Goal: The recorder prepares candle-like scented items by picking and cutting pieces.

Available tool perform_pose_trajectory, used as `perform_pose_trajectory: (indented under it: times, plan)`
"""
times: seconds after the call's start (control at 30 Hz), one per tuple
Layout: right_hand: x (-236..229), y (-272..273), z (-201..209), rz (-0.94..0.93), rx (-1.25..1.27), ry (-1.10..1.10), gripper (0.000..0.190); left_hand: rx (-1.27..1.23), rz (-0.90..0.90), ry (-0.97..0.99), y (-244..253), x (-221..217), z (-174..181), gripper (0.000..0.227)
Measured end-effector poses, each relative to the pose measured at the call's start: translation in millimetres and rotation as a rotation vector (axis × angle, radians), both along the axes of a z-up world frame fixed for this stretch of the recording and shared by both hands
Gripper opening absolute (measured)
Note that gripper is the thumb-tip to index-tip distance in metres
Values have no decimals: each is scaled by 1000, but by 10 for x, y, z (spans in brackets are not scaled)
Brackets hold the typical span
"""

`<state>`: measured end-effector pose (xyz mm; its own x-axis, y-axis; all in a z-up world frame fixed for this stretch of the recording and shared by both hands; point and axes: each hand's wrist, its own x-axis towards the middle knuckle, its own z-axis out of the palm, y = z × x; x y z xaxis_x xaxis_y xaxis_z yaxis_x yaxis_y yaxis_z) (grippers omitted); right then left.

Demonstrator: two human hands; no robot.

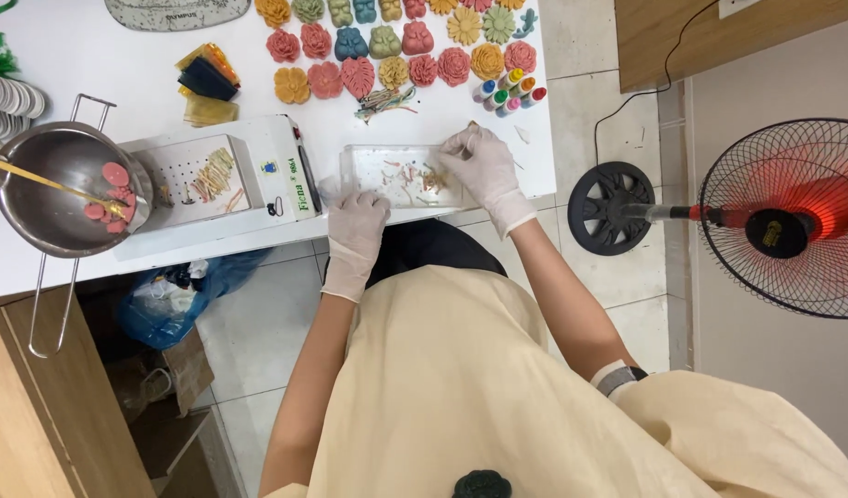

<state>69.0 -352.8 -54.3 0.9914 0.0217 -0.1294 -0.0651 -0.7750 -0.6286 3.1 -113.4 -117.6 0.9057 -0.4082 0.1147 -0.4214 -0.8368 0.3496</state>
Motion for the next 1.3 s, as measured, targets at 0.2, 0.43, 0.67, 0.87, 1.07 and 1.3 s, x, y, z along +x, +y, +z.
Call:
perform_pose_trajectory:
  times: [0.2, 0.43, 0.67, 0.87, 1.07, 1.3]
  plan:
    - [-206, 33, -440, 290, -233, -236, 18, -37, 68, -106, -56, -147, 43, 19]
    - [-69, 459, -888, 359, -407, -155, 14, -153, 227, -126, -79, -308, 136, 30]
    - [-9, 604, -823, 248, -412, 30, 17, -192, 270, -58, -78, -358, 175, 26]
    - [-93, 401, -581, -110, 596, 342, 15, -383, 389, 113, -183, -311, 170, 21]
    - [-165, 306, -604, -338, 972, 456, 19, -406, 333, 173, -303, -183, 115, 32]
    - [-350, 256, -770, -347, 965, 415, 18, -261, 252, 184, -208, -299, -158, 27]
